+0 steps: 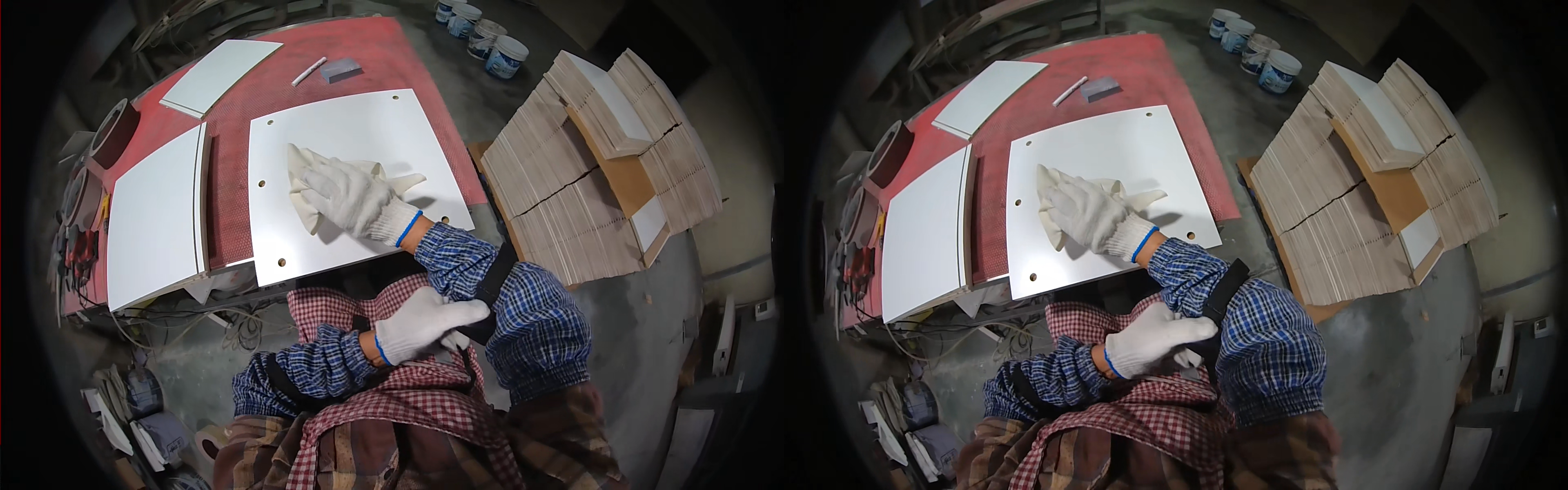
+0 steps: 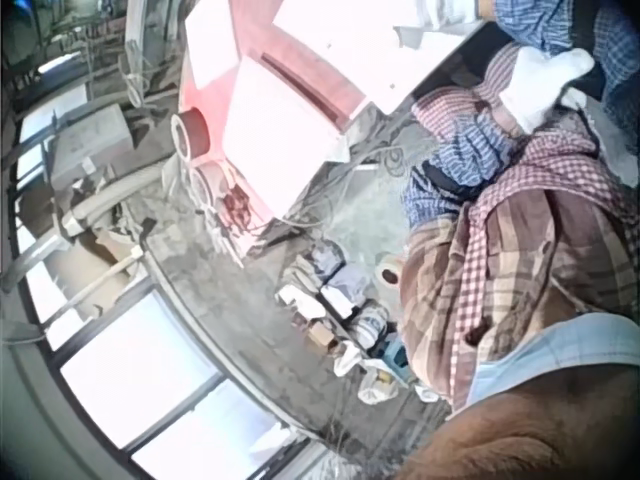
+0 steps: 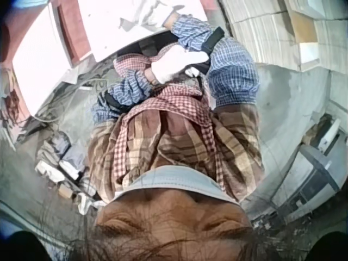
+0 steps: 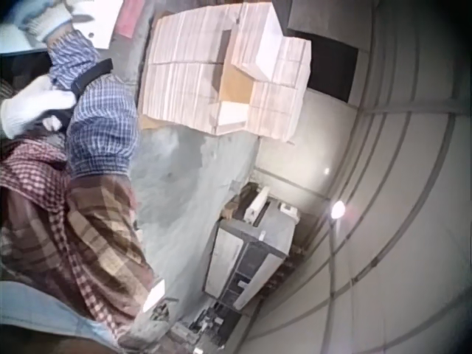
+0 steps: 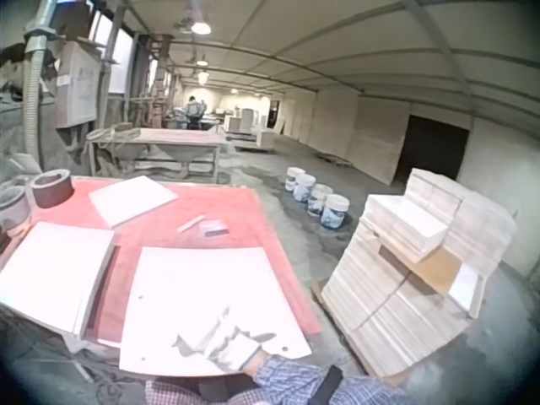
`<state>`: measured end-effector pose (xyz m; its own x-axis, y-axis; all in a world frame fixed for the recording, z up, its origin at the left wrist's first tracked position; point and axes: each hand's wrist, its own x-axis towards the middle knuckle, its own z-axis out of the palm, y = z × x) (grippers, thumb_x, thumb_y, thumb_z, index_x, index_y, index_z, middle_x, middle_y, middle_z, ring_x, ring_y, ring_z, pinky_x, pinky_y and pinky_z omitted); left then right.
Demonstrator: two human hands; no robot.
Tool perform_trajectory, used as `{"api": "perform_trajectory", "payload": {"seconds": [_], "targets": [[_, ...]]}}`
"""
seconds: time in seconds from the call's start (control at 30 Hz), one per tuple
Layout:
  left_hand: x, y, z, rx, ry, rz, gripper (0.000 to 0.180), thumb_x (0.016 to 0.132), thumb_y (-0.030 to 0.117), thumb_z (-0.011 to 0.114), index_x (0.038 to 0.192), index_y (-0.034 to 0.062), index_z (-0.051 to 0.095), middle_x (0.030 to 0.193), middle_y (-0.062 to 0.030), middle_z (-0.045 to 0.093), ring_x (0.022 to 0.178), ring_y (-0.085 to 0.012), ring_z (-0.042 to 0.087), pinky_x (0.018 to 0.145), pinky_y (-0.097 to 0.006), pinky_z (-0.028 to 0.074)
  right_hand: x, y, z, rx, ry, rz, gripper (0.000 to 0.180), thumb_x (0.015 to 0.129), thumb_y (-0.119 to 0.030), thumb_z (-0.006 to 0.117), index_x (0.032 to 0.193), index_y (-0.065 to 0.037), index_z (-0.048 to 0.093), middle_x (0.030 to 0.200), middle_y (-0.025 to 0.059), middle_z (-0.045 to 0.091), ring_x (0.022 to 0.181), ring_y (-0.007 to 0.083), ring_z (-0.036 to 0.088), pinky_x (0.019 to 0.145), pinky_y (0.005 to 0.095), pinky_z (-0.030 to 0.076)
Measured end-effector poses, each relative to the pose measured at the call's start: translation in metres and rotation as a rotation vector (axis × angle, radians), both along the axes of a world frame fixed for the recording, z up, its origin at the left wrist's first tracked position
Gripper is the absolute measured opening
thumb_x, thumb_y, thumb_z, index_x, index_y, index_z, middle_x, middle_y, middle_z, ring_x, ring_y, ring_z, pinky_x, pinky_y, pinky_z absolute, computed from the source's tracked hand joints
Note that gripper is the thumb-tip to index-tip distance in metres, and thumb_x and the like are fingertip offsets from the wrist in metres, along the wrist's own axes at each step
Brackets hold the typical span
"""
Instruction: Wiping, sanding, and marking white furniture panels for quality control or assembly preparation.
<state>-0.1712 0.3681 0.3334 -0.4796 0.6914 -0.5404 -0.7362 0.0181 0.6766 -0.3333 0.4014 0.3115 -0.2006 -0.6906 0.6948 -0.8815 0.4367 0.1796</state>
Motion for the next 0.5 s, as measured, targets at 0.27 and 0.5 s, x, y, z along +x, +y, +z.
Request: {"api": "perform_trajectory", "payload": {"seconds": [0.27, 0.5], "targets": [[-0.019, -0.024, -0.011, 0.054, -0.028, -0.113, 0.042, 0.091, 0.038, 0.077, 0.094, -0.0038, 0.074, 0.072, -0.0106, 0.072, 0.054, -0.0136, 0.066, 0.05, -0.023, 0.054, -0.007, 0.028, -0.006, -0.543, -0.68, -0.346, 0.051, 0.088, -0.009, 0.06, 0.139, -0.014, 0.057, 0.146, 0.0235, 0.05, 0.126, 0.0399, 0.057, 0.106, 0.0457, 0.049], [-0.02, -0.021, -0.057, 0.172, 0.39, 0.03, 0.024, 0.099, 0.023, 0.067, 0.095, -0.0005, 0.07, 0.075, -0.0048, 0.071, 0.058, -0.0089, 0.062, 0.055, -0.023, 0.05, -0.004, 0.018, 0.016, -0.481, -0.363, -0.064, 0.053, 0.085, -0.001, 0.06, 0.137, -0.009, 0.06, 0.142, 0.0221, 0.055, 0.121, 0.0403, 0.061, 0.101, 0.0437, 0.054]]}}
